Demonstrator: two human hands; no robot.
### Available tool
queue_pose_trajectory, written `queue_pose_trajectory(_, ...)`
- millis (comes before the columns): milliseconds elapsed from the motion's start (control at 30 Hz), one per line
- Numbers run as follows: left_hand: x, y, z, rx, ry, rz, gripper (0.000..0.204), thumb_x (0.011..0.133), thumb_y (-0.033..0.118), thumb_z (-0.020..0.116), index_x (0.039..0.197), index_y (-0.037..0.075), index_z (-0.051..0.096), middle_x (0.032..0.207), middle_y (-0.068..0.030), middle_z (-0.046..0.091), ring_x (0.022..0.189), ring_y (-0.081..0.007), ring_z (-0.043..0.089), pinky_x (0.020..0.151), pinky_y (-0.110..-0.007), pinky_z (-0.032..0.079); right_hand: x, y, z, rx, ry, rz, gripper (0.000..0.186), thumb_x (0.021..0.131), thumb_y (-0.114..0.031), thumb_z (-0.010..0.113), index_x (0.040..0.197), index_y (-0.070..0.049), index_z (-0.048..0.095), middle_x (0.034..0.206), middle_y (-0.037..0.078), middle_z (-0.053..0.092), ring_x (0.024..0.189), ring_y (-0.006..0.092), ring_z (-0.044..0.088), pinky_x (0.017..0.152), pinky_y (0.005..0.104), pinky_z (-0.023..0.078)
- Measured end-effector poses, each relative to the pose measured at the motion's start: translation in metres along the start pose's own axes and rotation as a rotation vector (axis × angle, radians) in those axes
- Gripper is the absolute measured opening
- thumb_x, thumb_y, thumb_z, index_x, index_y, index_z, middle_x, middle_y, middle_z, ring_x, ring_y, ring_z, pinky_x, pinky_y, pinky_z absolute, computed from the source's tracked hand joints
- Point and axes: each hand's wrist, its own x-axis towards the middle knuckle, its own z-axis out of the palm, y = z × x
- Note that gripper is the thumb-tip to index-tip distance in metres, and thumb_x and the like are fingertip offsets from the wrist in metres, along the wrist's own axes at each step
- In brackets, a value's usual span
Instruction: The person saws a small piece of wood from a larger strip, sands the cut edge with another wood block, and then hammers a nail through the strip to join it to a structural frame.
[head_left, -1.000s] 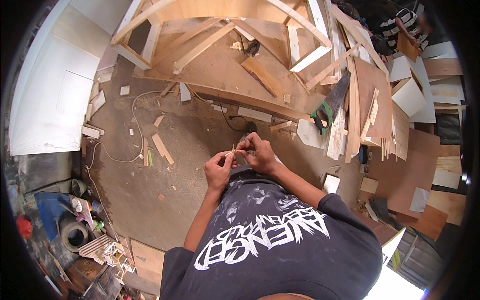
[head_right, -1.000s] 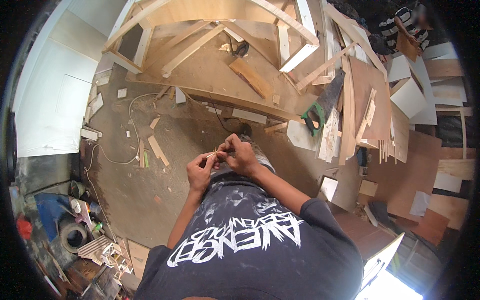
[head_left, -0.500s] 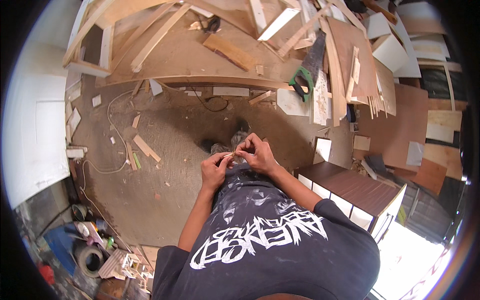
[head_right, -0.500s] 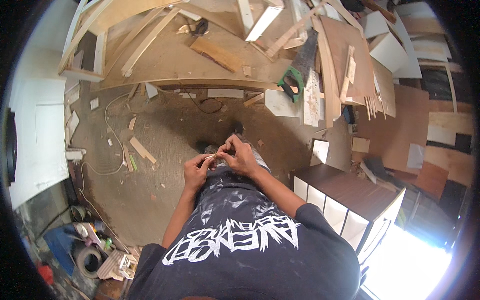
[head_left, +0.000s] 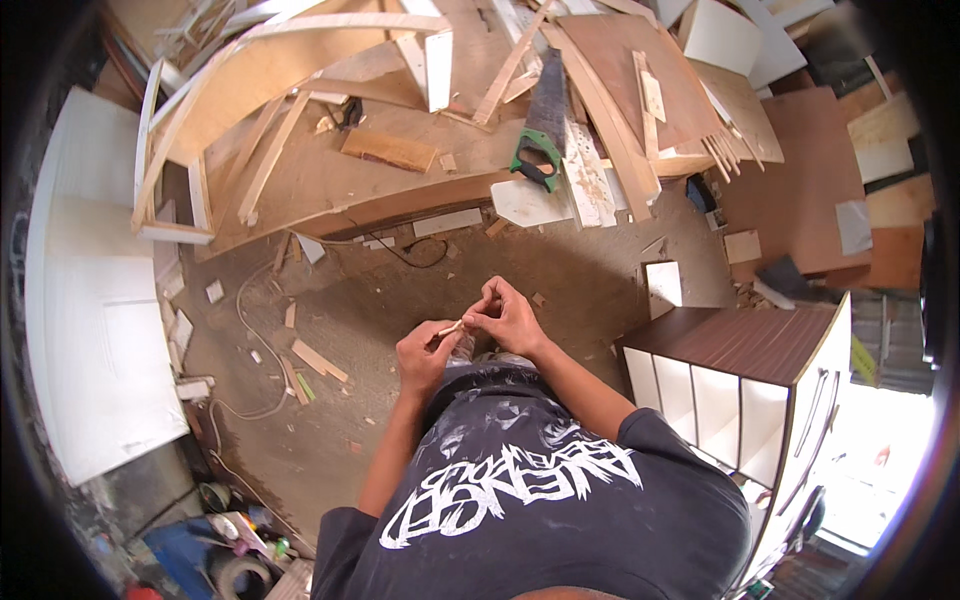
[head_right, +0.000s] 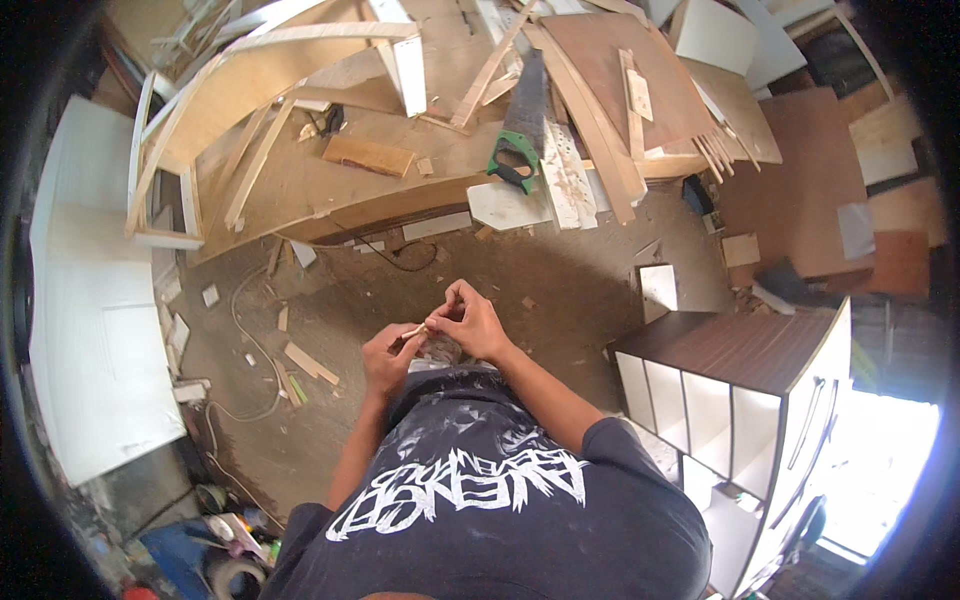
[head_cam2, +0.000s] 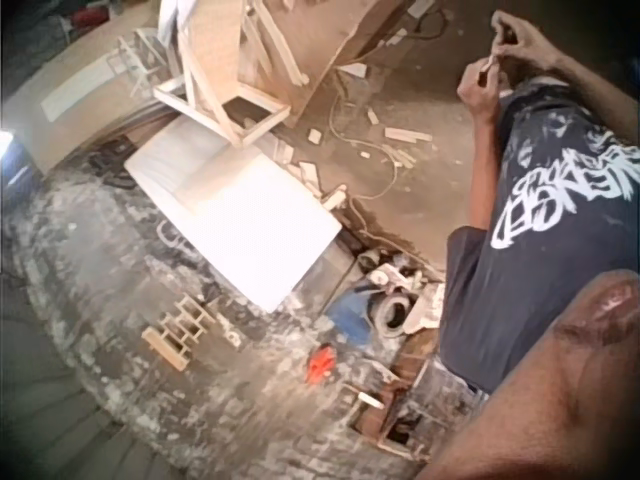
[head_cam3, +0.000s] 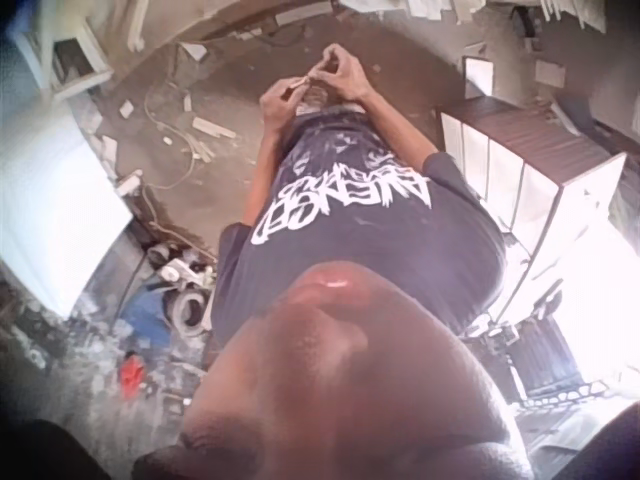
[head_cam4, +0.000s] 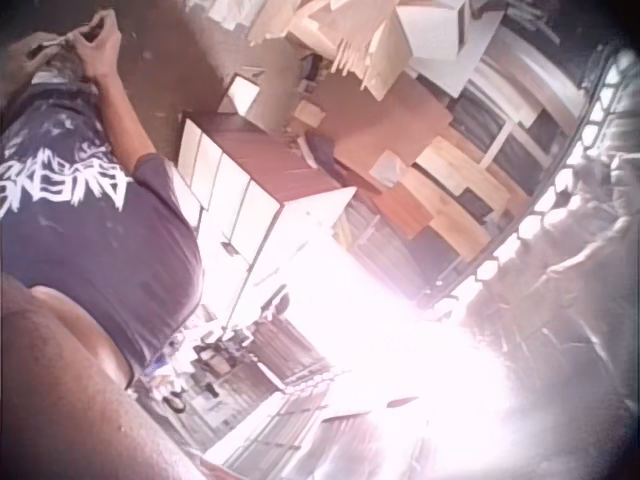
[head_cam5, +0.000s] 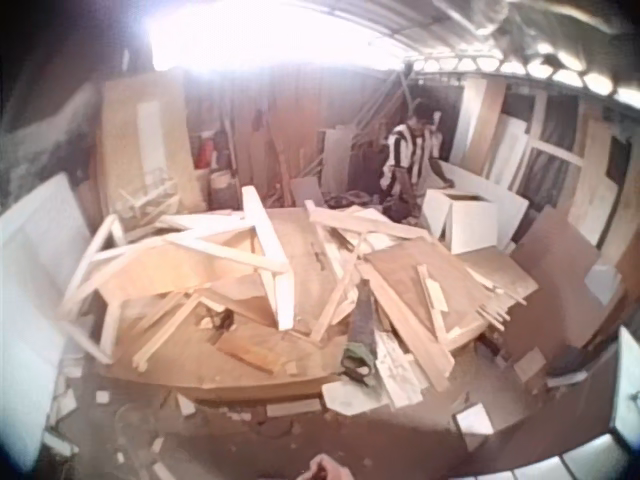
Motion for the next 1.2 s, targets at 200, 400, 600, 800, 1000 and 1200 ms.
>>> queue_pose_trajectory(200,-0.024,0.001,0.026,-0.107,-0.216,-0.006,0.016,0.094,-0.004,0.076,0.109,-0.005,0.078,0.098,-0.0114,0.079,0.087,-0.0148,0.073,0.080,-0.028,0.059,-0.046,0.026,-0.036,0.392,-0.110,0.167,0.038,0.098,-0.001,0.076,0.104,-0.010,0.040,0.100,0.017,0.077,0.090,0.0200,0.076,0.078,0.0359,0.064)
queue_pose_trajectory(400,-0.026,0.002,0.052,-0.468,-0.328,-0.211,0.018,0.097,0.000,0.074,0.114,-0.006,0.074,0.098,-0.0115,0.078,0.085,-0.0163,0.072,0.080,-0.029,0.058,-0.067,0.023,-0.058,0.574,-0.141,0.119,0.040,0.098,-0.001,0.076,0.106,-0.012,0.039,0.104,0.019,0.075,0.092,0.0227,0.076,0.079,0.0353,0.064)
queue_pose_trajectory(600,-0.002,0.007,0.067,-0.466,-0.307,-0.270,0.018,0.101,0.007,0.072,0.115,-0.003,0.072,0.102,-0.0090,0.075,0.086,-0.0176,0.071,0.079,-0.032,0.058,-0.065,0.013,-0.074,0.637,-0.021,0.052,0.035,0.099,-0.003,0.076,0.107,-0.011,0.044,0.103,0.014,0.074,0.094,0.0212,0.076,0.081,0.0337,0.063)
queue_pose_trajectory(800,0.039,0.018,0.056,-0.220,-0.030,-0.217,0.020,0.107,0.013,0.067,0.121,0.000,0.074,0.099,-0.0042,0.076,0.082,-0.0117,0.071,0.072,-0.026,0.058,-0.024,0.000,-0.076,0.526,0.299,0.056,0.023,0.099,-0.005,0.078,0.098,-0.009,0.054,0.094,0.009,0.076,0.082,0.0157,0.074,0.074,0.0315,0.063)
queue_pose_trajectory(1000,0.182,0.042,0.005,-0.432,0.199,-0.180,0.019,0.107,0.013,0.066,0.120,0.002,0.074,0.099,-0.0052,0.075,0.080,-0.0134,0.071,0.071,-0.027,0.060,0.064,-0.035,-0.073,0.437,0.332,0.025,0.022,0.098,-0.007,0.080,0.097,-0.008,0.057,0.092,0.007,0.075,0.079,0.0128,0.072,0.068,0.0291,0.060)
queue_pose_trajectory(1200,0.333,0.049,-0.041,-0.523,0.284,-0.168,0.023,0.107,0.010,0.066,0.127,-0.001,0.068,0.104,-0.0076,0.075,0.088,-0.0165,0.073,0.078,-0.029,0.062,0.165,-0.073,-0.062,0.383,0.361,-0.057,0.023,0.097,-0.011,0.082,0.097,-0.009,0.059,0.090,0.005,0.074,0.078,0.0106,0.071,0.064,0.0259,0.054)
